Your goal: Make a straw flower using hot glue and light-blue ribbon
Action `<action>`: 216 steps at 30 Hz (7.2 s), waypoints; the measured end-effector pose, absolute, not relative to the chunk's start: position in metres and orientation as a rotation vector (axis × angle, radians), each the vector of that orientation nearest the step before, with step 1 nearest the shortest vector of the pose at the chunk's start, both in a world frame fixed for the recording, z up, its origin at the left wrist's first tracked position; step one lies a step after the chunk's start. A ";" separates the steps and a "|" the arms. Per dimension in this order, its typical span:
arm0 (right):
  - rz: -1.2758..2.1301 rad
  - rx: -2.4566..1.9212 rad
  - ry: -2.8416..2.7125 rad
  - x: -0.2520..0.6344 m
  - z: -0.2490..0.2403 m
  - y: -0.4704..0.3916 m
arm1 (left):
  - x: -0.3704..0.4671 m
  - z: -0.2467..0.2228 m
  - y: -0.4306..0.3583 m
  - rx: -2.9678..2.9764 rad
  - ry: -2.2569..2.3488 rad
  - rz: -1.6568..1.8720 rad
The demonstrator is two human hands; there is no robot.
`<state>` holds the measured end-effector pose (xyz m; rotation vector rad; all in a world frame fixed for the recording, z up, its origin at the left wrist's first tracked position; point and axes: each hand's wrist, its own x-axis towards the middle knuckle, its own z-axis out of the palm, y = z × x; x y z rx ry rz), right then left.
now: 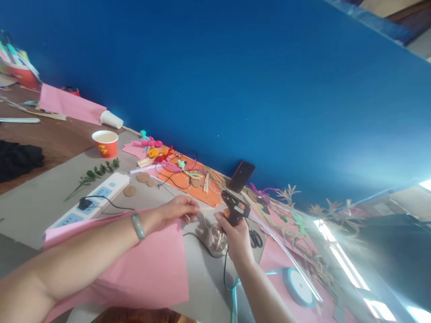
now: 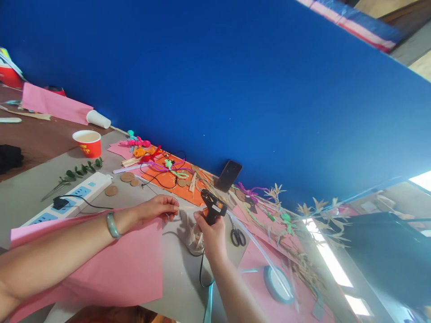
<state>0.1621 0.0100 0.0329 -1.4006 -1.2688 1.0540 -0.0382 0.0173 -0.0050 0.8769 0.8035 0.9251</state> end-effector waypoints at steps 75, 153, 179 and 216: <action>0.390 -1.472 -2.165 0.172 0.055 -0.017 | -0.028 0.018 0.006 1.094 1.123 1.269; 0.031 -1.392 -2.286 0.175 0.043 -0.015 | -0.028 0.020 0.005 1.077 1.152 1.251; 0.010 -1.386 -2.254 0.175 0.042 -0.014 | -0.027 0.016 0.006 1.101 1.123 1.279; 0.768 -1.531 -1.658 0.210 0.053 -0.009 | -0.029 0.012 0.006 1.003 1.056 1.284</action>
